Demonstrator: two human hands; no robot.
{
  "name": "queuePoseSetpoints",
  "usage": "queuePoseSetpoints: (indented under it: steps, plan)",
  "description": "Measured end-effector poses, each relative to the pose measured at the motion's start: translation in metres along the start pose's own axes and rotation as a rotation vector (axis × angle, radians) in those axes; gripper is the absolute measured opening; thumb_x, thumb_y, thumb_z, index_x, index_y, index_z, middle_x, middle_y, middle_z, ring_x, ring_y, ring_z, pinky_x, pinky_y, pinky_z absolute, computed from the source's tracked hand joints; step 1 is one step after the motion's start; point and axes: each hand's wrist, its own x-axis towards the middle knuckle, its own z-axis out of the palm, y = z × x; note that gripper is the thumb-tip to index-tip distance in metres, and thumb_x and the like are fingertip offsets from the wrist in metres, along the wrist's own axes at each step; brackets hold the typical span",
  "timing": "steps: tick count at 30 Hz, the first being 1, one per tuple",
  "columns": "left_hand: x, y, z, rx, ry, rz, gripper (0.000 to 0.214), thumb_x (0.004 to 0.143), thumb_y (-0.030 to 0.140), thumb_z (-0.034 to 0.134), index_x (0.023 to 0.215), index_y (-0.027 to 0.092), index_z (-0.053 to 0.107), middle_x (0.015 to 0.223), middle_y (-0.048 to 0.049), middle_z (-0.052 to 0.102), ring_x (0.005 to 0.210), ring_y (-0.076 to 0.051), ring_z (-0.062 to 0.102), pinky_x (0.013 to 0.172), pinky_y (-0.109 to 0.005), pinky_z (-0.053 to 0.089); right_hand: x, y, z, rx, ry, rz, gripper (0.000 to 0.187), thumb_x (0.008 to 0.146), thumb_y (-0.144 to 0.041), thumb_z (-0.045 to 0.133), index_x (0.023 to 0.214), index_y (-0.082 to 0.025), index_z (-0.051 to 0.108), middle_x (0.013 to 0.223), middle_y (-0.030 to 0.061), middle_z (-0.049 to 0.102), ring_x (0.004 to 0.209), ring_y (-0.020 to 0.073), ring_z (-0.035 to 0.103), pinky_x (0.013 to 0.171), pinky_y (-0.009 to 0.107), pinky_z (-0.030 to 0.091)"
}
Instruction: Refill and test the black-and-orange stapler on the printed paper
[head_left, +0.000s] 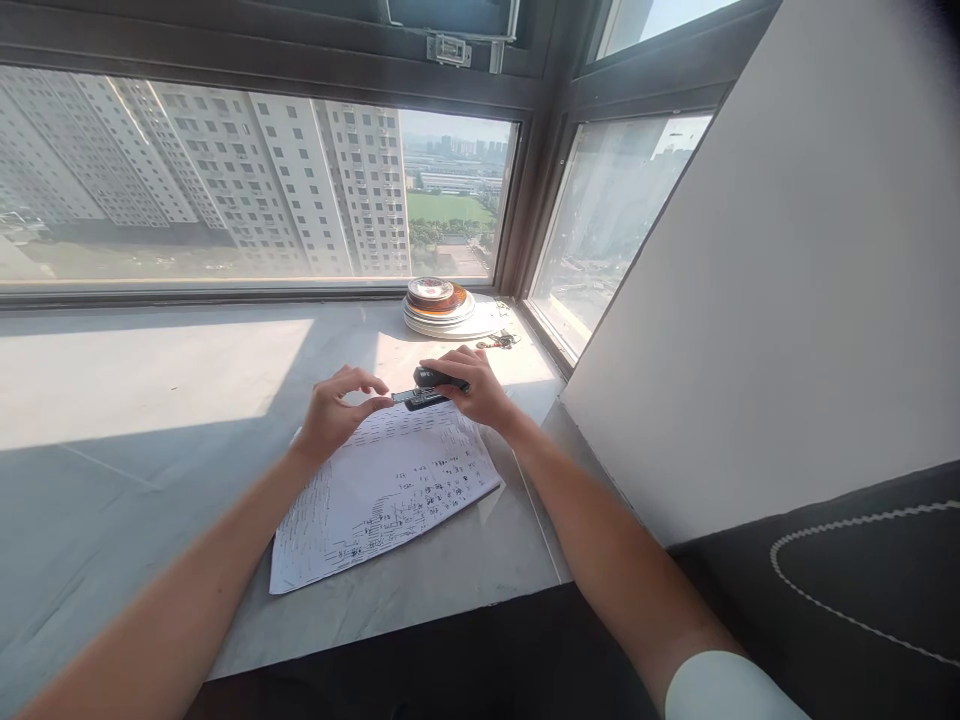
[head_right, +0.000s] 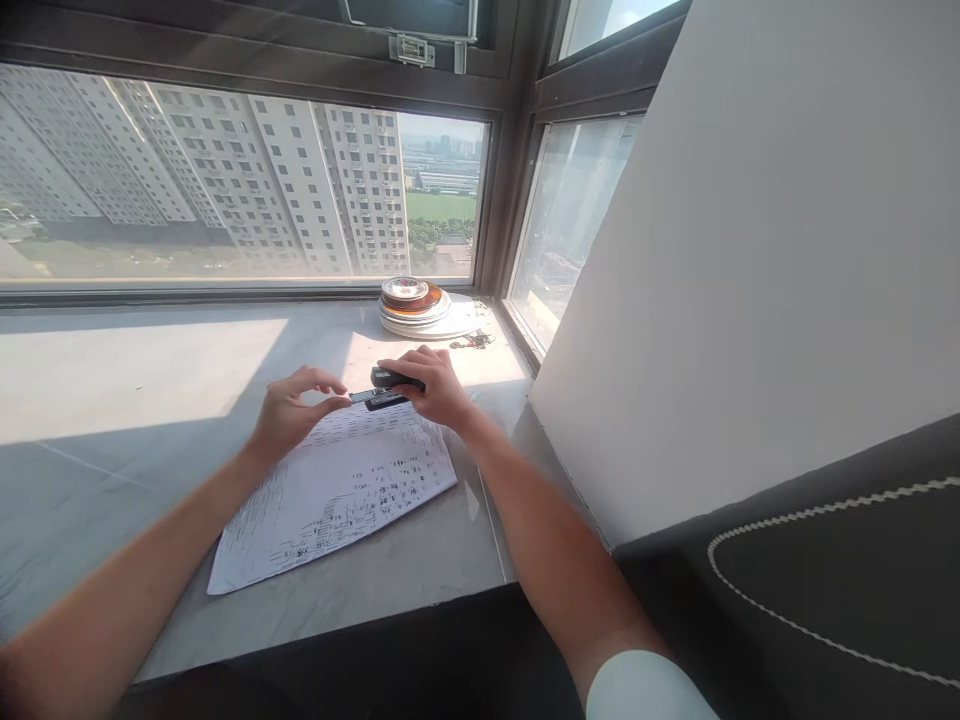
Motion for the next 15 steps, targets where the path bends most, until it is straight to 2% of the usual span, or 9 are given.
queuePoseSetpoints:
  steps: [6,15]
  plan:
    - [0.0,0.004,0.0,-0.006,-0.035,-0.012,0.024,0.08,0.047,0.086,0.082,0.025,0.075,0.083,-0.0023,0.073,0.078,-0.019,0.057,0.078,-0.034,0.051,0.001,-0.004,0.002,0.015,-0.058,-0.054,0.038,0.101,-0.023,0.065,0.137,-0.033,0.067,0.11,0.0032,0.073,0.102,0.0225,0.055,0.1,0.041,0.033]
    - [-0.001,0.002,0.003,-0.012,-0.097,0.021,0.016,0.08,0.036,0.086,0.085,0.026,0.075,0.081,-0.0008,0.07,0.078,-0.018,0.058,0.073,-0.032,0.049,0.003,-0.024,0.012,0.023,-0.135,-0.087,0.037,0.101,-0.022,0.064,0.136,-0.033,0.068,0.108,0.004,0.071,0.101,0.0218,0.054,0.098,0.04,0.032]
